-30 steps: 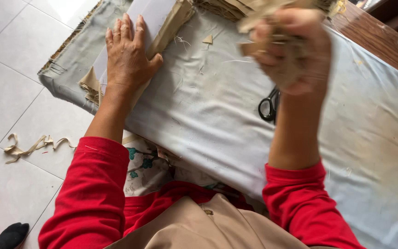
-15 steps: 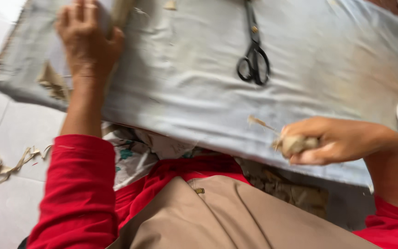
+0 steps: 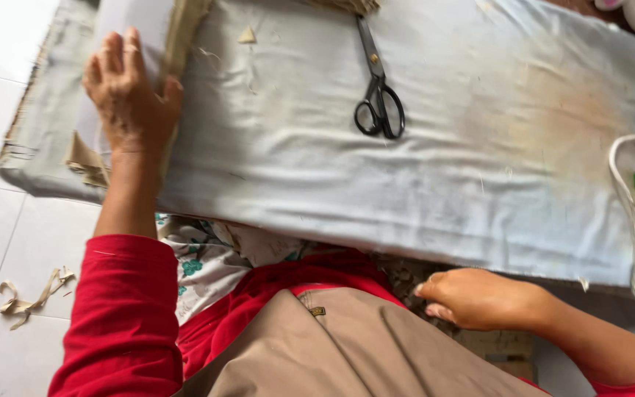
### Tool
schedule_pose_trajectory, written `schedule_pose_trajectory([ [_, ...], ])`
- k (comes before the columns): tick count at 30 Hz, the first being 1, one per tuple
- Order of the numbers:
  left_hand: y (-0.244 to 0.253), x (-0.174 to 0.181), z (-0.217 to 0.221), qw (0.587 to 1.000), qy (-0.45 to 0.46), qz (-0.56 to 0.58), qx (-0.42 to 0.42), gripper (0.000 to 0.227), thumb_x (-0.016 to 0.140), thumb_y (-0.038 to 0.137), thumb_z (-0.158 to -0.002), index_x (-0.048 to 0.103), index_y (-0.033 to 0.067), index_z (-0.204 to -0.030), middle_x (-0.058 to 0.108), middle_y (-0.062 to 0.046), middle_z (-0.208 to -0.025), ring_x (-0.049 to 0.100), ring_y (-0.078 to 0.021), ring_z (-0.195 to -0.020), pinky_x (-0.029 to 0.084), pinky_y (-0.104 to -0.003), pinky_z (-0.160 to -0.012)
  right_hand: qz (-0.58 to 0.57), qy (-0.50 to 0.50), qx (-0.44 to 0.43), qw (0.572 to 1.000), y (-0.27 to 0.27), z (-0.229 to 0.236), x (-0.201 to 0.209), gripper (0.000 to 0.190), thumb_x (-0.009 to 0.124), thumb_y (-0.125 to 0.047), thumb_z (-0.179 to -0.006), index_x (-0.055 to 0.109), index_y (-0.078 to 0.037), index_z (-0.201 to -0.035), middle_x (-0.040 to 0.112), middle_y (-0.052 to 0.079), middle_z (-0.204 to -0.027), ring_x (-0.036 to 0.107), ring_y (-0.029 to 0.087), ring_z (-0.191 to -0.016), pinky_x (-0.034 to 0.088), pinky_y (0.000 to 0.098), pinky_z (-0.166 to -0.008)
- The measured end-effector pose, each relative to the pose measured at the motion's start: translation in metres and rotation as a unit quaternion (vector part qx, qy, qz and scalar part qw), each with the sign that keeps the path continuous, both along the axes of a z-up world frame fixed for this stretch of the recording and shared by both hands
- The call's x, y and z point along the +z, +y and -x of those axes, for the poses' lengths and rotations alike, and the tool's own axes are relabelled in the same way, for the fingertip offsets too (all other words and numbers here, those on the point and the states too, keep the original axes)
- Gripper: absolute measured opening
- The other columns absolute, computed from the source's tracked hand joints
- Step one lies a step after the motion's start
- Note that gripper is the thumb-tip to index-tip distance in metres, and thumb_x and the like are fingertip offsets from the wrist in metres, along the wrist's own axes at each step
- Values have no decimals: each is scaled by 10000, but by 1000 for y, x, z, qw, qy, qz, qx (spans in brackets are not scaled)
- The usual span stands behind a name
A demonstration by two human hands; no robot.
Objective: The person cuts beige fabric pieces using scissors, following a white paper template placed on the fabric. They trim the edges, remove excess fabric, and stack the cut pieces on the table.
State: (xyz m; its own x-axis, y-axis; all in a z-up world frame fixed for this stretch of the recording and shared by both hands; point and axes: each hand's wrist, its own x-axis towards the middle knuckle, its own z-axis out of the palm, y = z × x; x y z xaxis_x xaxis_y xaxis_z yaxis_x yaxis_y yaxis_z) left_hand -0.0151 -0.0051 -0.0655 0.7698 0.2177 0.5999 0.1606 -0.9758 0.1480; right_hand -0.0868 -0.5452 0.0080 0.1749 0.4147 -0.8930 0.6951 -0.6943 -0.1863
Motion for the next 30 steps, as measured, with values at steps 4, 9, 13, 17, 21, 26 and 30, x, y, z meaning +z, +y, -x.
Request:
schedule_pose_trajectory([
  [4,4,9,0,995,-66,68,-30,751,843,208,-850,496,-4,-1481,519,-264,-1416,540,-449,-1273,508,-594,-984,-328,5,-77,942,72,-61,41,422,653,-285,-958,619,-173,-1364,679,14,-1374,672,205,-1223,519,341,-1026],
  [9,-29,63,2,969,-120,154,-155,681,817,191,-952,459,-4,-1497,484,-275,-1436,534,-458,-1286,556,-582,-1055,-482,99,-339,802,211,-157,15,512,523,-208,-988,486,-88,-1484,771,157,-1167,755,224,-967,624,350,-895],
  [13,-43,74,-15,953,-54,155,-255,737,824,153,-768,549,51,-1444,542,-235,-1423,570,-466,-1271,489,-575,-1043,-558,228,-613,511,289,-239,-40,980,693,-612,-823,207,-206,-1571,331,167,-1655,567,401,-1313,506,541,-997],
  [17,-46,59,-24,972,75,106,-196,756,801,248,-681,625,205,-1415,590,-158,-1400,604,-432,-1223,454,-548,-982,-548,340,-691,327,306,-281,-85,431,758,-207,-960,520,-103,-1305,697,265,-1202,735,425,-991,622,569,-830],
  [21,-38,24,-34,982,50,57,-171,718,770,242,-654,655,238,-1362,625,-82,-1393,592,-346,-1267,436,-499,-1009,-565,240,-633,472,282,-312,-108,350,787,-81,-908,647,-83,-1229,774,169,-1030,786,255,-811,668,366,-681],
  [26,-100,11,-30,953,-172,244,-44,147,752,118,-875,689,221,-959,616,58,-790,602,-173,-696,486,-334,-734,-529,206,-613,549,269,-296,-88,263,793,-65,-875,694,-12,-1113,760,154,-867,764,206,-656,664,312,-554],
  [30,-150,-12,-32,876,-37,468,-113,159,773,144,-836,736,198,-981,703,-24,-802,673,-205,-739,539,-321,-695,-545,142,-597,571,268,-287,-80,314,737,-4,-855,648,2,-1157,715,164,-796,725,199,-584,647,299,-519],
])
